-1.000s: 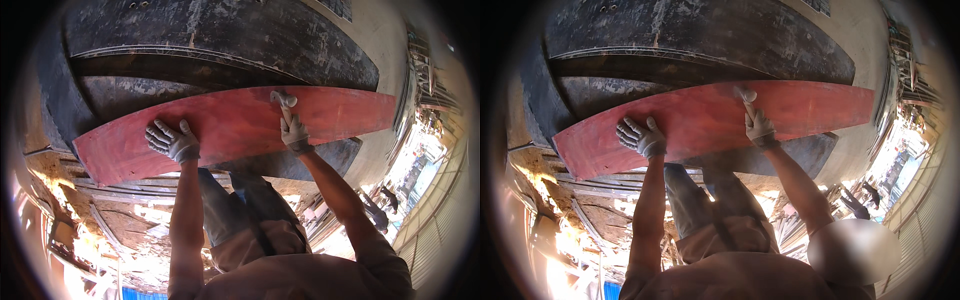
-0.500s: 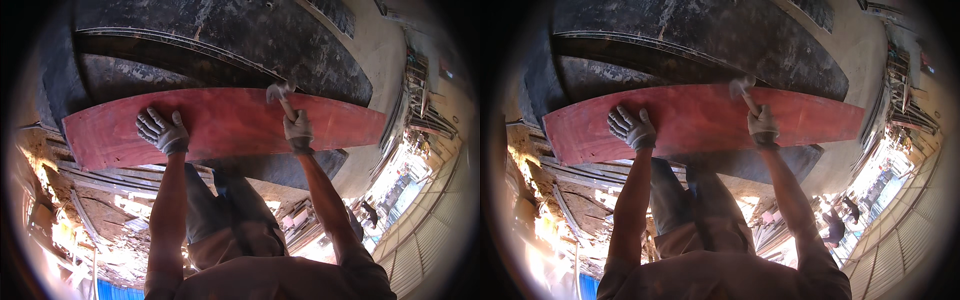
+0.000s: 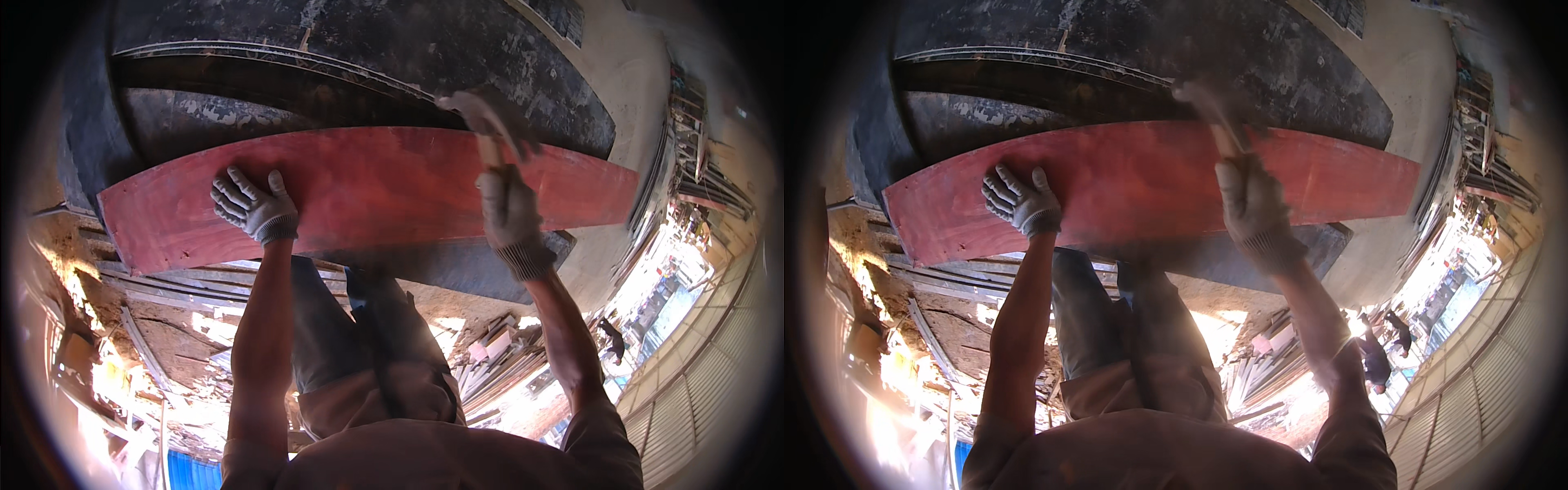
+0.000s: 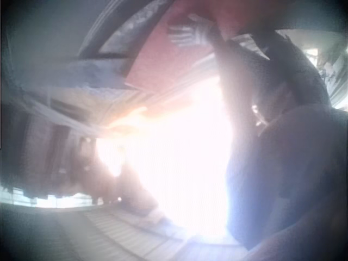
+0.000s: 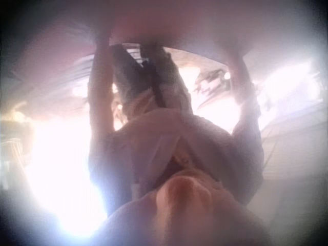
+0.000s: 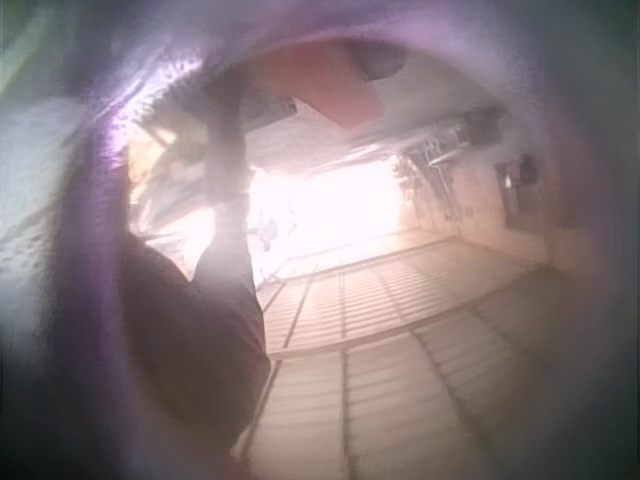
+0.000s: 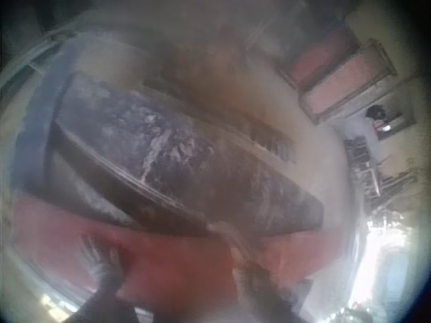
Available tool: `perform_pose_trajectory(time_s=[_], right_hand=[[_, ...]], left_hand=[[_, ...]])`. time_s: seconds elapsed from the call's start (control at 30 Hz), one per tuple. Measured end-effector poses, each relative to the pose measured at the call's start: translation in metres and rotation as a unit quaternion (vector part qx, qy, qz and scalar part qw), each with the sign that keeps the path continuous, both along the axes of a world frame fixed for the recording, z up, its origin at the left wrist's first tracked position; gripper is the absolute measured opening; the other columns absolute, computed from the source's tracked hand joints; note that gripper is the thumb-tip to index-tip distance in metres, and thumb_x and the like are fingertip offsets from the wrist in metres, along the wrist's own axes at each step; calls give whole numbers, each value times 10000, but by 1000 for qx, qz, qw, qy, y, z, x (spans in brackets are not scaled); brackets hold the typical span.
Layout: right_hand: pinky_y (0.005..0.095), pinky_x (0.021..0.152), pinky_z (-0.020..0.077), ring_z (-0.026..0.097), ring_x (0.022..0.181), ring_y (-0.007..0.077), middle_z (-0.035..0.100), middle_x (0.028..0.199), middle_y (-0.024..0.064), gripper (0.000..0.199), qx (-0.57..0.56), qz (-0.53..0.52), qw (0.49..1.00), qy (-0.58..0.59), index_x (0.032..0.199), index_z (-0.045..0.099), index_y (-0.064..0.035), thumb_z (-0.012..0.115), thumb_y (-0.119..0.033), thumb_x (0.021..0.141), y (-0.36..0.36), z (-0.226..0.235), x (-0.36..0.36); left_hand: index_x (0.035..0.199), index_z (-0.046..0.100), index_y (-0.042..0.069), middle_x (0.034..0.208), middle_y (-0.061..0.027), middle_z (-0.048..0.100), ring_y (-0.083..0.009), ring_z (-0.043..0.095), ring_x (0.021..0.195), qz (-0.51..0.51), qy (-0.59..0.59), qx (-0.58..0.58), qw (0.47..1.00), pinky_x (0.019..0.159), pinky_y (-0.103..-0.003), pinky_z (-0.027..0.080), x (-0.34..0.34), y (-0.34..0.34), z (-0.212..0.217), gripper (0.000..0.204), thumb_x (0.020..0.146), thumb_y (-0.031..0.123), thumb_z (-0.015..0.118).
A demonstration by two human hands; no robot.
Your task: The person repeatedly strikes a red rectangular wooden board with a hammer while holding it with gloved hands. The board is flipped and repositioned several times during the process.
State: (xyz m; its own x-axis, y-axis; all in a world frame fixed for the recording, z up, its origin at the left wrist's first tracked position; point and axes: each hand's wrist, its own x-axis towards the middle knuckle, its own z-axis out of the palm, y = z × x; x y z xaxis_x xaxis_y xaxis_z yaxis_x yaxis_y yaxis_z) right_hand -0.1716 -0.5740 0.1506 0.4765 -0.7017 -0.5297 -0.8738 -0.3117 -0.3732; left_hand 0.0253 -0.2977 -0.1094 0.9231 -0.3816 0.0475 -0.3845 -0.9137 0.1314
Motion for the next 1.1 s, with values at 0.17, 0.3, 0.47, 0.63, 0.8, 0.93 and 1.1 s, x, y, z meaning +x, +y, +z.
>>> perform_pose_trajectory(time_s=[0.17, 0.3, 0.47, 0.63, 0.8, 0.93, 1.1], right_hand=[[595, 691, 531, 703, 837, 476, 710, 854, 245, 507, 6, 29, 999, 32, 1036, 603, -37, 509, -534, 1072, -15, -9, -4], [578, 653, 514, 689, 815, 484, 695, 846, 253, 456, -42, -25, 992, -119, 1069, 592, -31, 547, -485, 1071, -3, -23, -46], [477, 653, 523, 681, 722, 384, 677, 810, 199, 426, -58, -30, 995, -80, 1144, 629, -28, 515, -435, 1093, 47, -79, -93], [467, 699, 542, 681, 794, 374, 669, 1004, 178, 382, -129, -30, 964, -229, 1244, 610, -22, 505, -362, 1105, 51, -123, -98], [525, 774, 572, 702, 965, 458, 649, 1297, 234, 350, -51, -100, 987, -111, 1255, 575, -48, 469, -352, 1120, 62, -140, -93], [588, 756, 552, 680, 982, 499, 656, 1263, 267, 354, 14, -114, 991, 63, 1194, 582, -102, 427, -411, 1121, 76, -136, -87], [559, 676, 536, 689, 880, 468, 705, 979, 207, 470, -21, -136, 990, -42, 1227, 553, -103, 503, -543, 1068, 82, -89, -98]], left_hand=[[1650, 237, 51, 1675, -305, 244, -527, 191, 1552, 3, -19, 6, 1000, 1232, -689, 155, 1, -3, -2, 928, 1005, 673, 478], [1650, 236, 47, 1677, -297, 246, -520, 187, 1556, -7, -18, -28, 999, 1235, -678, 148, 2, -2, -1, 910, 1019, 663, 460], [1649, 239, 47, 1673, -295, 253, -513, 182, 1560, -25, -15, -2, 1000, 1235, -682, 142, 2, 1, 2, 897, 1027, 661, 444], [1648, 246, 53, 1671, -291, 260, -511, 186, 1560, 7, -2, 13, 1000, 1235, -683, 145, 1, -1, 0, 898, 1023, 664, 450], [1639, 256, 36, 1668, -288, 267, -522, 206, 1548, -25, -34, 20, 999, 1230, -686, 162, -1, 4, -7, 896, 1023, 653, 465], [1634, 261, 30, 1659, -289, 285, -532, 231, 1533, -18, -30, 50, 998, 1221, -692, 180, 5, 0, 3, 898, 1020, 645, 488], [1621, 331, 70, 1653, -224, 347, -426, 270, 1554, -286, 40, -105, 952, 1248, -623, 190, 18, -41, 39, 857, 978, 545, 641]])
